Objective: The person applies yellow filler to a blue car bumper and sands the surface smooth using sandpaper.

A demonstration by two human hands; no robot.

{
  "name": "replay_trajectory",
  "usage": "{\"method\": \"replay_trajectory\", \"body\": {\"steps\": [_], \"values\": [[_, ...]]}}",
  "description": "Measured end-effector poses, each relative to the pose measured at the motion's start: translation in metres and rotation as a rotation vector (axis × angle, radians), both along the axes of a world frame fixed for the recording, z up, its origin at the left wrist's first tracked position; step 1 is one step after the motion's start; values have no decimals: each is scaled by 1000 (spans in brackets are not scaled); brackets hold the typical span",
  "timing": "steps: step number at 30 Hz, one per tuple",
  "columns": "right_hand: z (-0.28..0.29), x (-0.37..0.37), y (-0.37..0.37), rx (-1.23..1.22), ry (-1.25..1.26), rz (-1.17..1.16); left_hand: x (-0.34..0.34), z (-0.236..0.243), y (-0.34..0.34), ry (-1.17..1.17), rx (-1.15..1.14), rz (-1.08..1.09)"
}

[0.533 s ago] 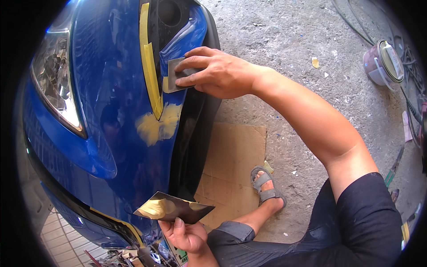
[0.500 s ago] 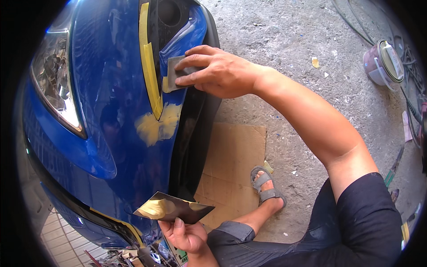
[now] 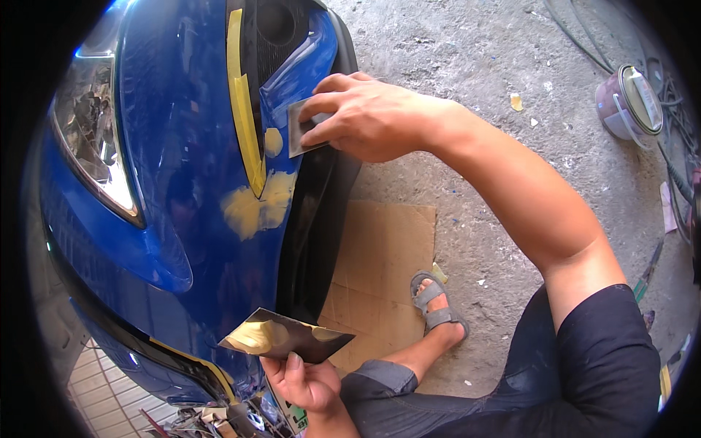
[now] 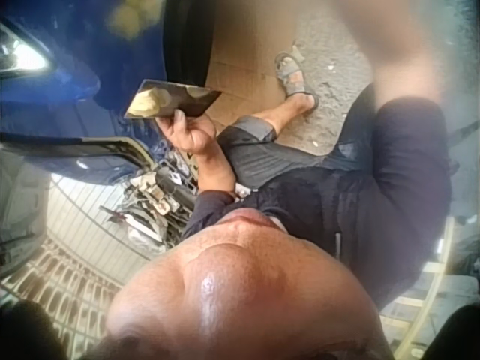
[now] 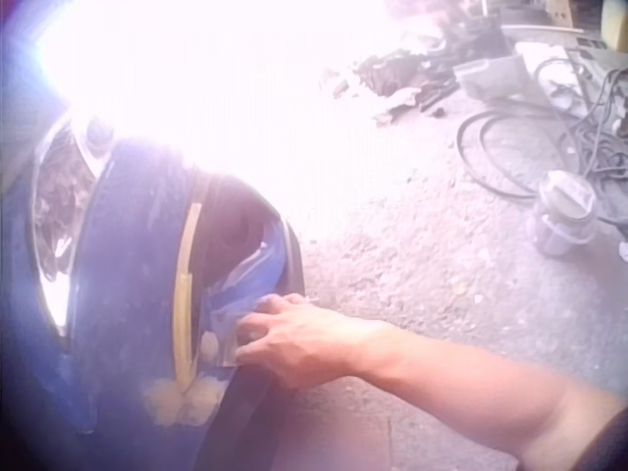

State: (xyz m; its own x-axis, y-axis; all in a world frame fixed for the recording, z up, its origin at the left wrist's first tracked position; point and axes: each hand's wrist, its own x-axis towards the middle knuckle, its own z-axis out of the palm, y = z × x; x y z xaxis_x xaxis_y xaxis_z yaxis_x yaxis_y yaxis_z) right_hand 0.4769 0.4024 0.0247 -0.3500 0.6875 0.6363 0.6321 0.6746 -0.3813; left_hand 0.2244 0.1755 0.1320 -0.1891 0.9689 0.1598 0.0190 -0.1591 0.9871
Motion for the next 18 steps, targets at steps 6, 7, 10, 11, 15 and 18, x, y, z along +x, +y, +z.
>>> {"method": "replay_trajectory", "body": {"steps": [6,7,10,11,15,18], "values": [[20,14,-65,-218,865,635,18,4,12,-116,-26,-134],[22,7,-80,-196,953,785,26,4,16,-132,-37,-167],[24,-3,-114,-305,922,975,48,9,29,-143,9,-104],[12,-2,-114,-264,835,866,52,15,34,-143,39,-109],[-25,8,-63,-10,416,311,41,22,34,-137,158,-199],[-20,-2,-23,13,352,187,39,16,33,-98,124,-206]]}}
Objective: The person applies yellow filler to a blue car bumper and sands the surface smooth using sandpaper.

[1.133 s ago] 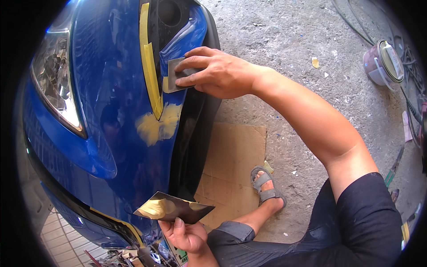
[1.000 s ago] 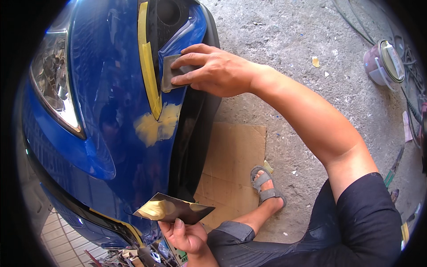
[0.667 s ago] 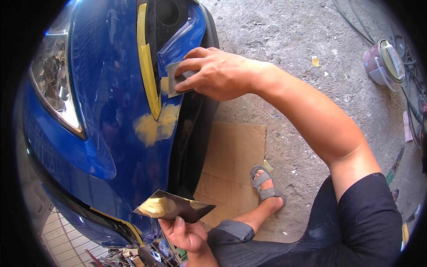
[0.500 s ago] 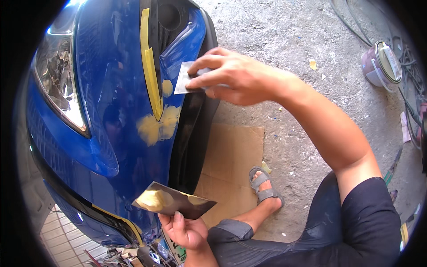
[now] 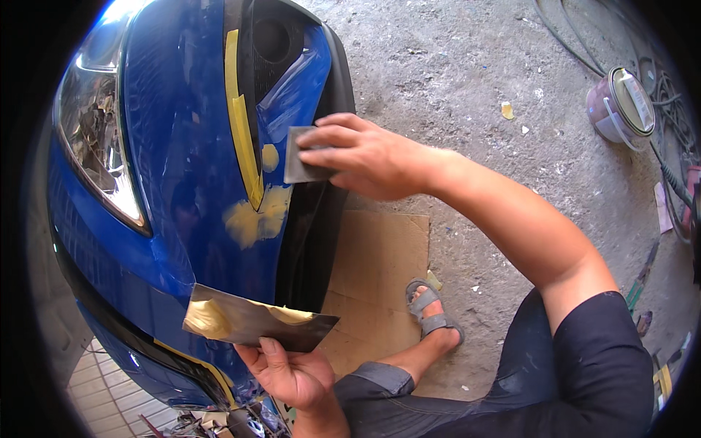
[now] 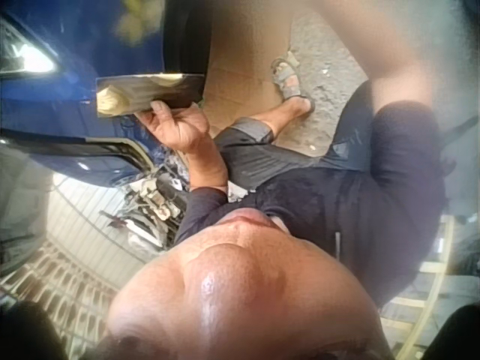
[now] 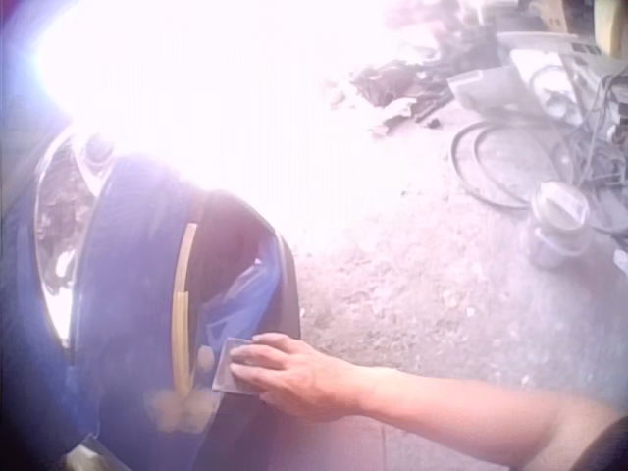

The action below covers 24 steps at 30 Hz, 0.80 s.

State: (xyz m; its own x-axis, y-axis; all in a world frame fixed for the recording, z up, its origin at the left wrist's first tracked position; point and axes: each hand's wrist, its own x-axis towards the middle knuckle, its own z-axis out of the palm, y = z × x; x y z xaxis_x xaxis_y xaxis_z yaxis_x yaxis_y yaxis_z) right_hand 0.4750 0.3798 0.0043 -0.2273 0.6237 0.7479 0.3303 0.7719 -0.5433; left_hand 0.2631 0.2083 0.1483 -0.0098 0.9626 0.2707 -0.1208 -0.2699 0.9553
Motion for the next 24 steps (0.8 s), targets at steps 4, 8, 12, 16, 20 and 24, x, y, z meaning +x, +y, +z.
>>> {"method": "replay_trajectory", "body": {"steps": [4,8,12,16,20,24], "values": [[3,-9,36,4,-81,-53,-1,-8,-6,38,-45,45],[4,-13,48,0,-91,-38,-5,-11,-10,44,-94,95],[4,-21,56,14,-54,6,-6,-11,-11,37,-118,181],[1,-25,55,24,-73,-3,-10,-13,-12,42,-127,184],[3,-15,48,5,-186,-46,-11,-12,-10,73,-118,133],[12,7,20,-16,-136,-33,-5,-8,-7,71,-130,136]]}}
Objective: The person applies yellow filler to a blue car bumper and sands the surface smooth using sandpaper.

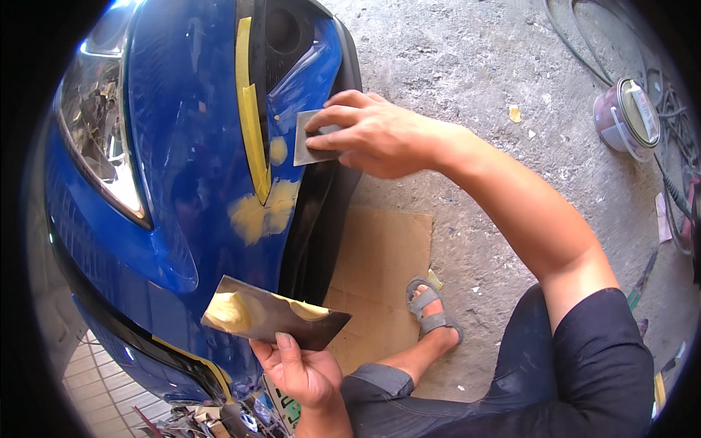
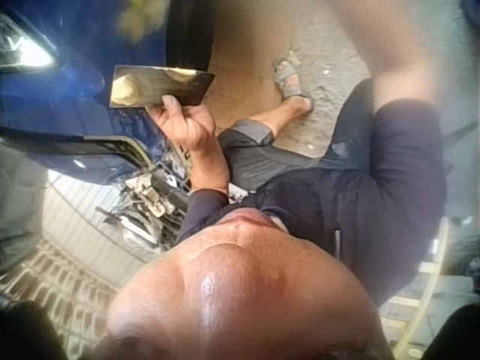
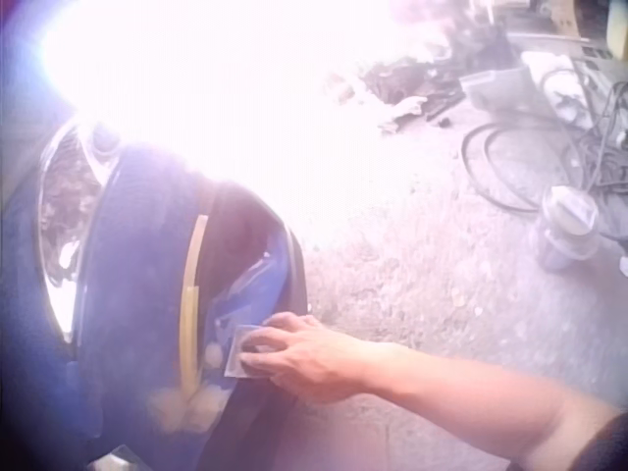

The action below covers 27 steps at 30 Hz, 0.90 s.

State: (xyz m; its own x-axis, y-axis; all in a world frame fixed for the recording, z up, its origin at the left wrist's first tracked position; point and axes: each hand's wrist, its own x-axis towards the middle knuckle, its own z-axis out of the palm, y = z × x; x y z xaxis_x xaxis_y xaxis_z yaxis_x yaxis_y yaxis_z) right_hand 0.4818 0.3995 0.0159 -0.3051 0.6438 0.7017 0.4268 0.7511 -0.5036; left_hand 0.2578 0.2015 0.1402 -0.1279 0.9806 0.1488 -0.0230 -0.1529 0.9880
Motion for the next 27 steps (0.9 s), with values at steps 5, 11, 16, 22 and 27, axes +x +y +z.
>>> {"method": "replay_trajectory", "body": {"steps": [5,11,16,22,27], "values": [[32,5,-81,-227,639,560,14,7,4,-33,-28,2],[5,7,-82,-97,159,254,13,12,6,-116,54,-59],[9,14,-4,-103,-229,-175,10,10,-1,-60,67,-40],[30,11,33,-225,-325,-131,-2,9,-7,-37,39,11],[23,-3,42,-218,-298,-130,-4,11,-8,-20,3,85]]}}
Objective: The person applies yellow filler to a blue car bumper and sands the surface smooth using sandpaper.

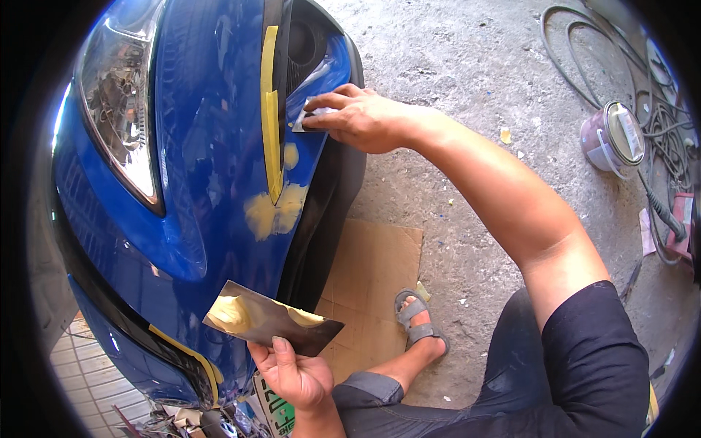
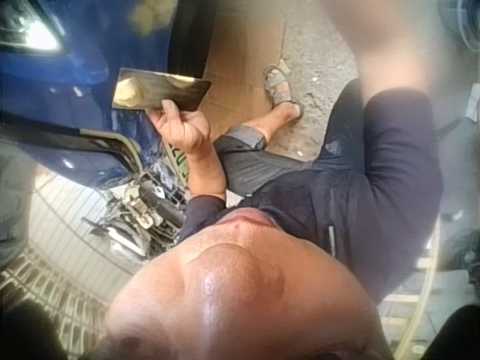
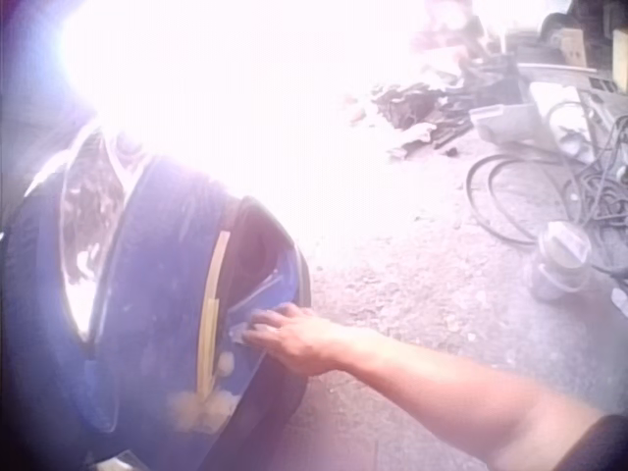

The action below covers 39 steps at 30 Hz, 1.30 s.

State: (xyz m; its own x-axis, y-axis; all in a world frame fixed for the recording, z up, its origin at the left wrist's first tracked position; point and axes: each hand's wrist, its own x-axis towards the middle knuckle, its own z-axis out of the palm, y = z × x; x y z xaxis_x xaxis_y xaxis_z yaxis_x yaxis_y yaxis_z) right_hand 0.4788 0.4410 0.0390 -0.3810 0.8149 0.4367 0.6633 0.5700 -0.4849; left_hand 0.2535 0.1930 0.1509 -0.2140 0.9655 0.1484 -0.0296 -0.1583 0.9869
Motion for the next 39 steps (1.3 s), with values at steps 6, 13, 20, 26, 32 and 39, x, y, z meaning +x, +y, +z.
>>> {"method": "replay_trajectory", "body": {"steps": [6,13,20,26,32,39], "values": [[0,-1,14,24,21,13,-4,-6,2,-2,-1,-42],[-23,18,-7,32,287,-2,5,-2,2,-12,-3,-65],[-11,25,-120,-263,895,263,10,-5,4,-70,-34,-79],[26,4,-199,-427,1241,519,31,3,11,-162,-120,-87],[18,-10,-222,-74,586,348,45,10,10,-241,-21,-145],[43,39,-237,-968,1575,401,45,30,11,-515,-301,-277]]}}
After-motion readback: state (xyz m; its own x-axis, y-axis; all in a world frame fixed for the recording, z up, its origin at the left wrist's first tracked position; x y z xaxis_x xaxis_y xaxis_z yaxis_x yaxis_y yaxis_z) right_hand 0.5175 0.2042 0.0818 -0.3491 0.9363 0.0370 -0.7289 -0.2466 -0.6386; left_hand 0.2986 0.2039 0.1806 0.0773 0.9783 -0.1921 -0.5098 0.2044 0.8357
